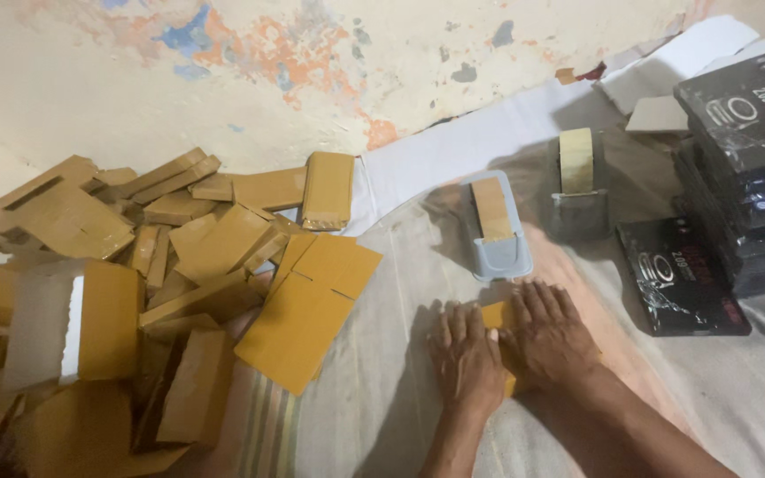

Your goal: The person assembles small cardboard boxes by folding the flaps and pressing the seams to form the rectangular shape. They repeatedly fold and press the box edges to secure the structure.

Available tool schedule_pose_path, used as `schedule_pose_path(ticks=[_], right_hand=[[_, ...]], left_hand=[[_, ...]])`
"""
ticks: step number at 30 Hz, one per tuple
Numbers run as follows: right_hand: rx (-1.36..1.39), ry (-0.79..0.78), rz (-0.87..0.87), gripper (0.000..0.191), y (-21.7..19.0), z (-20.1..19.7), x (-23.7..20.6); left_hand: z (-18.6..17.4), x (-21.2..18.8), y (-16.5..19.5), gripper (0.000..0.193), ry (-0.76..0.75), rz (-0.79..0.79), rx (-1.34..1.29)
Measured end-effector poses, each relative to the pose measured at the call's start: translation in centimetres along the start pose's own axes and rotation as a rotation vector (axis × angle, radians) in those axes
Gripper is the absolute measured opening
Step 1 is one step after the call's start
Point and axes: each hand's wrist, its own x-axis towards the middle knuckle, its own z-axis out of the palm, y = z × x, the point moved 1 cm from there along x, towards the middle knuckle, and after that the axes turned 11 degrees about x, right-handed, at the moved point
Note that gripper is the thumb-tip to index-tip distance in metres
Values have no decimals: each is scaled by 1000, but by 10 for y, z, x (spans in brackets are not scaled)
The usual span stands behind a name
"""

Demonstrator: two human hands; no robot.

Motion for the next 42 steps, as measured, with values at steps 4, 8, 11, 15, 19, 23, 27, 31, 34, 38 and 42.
schedule_pose_path(ticks=[4,8,11,15,19,23,27,31,34,38,42], right_hand=[[54,-86,33,74,10,3,11],[165,-64,103,76,16,-14,14],[165,-75,154,81,7,-28,7],[395,-236,338,68,3,-33,3],[176,86,142,54,6,-19,10],[200,373,-251,40,-1,2,21],[424,161,-262,26,-7,3,24],[242,80,-113,36,-13,-19,20],[70,74,-32,47,-17,-32,17],[37,52,15,46,-17,-27,16],[320,360,-318,28,-9,-11,22]], left_hand=[[-5,9,-1,50,66,-59,-1],[-12,11,-8,52,-32,-194,-107],[-13,12,-2,54,-26,-142,76],[-7,15,6,53,-48,-171,64],[0,23,0,47,-64,-186,43],[6,28,-4,35,74,-31,-13],[6,25,-5,24,48,21,105],[-1,23,0,27,10,-6,3],[-7,23,3,34,-29,-63,-14],[-8,24,3,39,-47,-86,60],[-3,25,-2,28,57,56,103]])
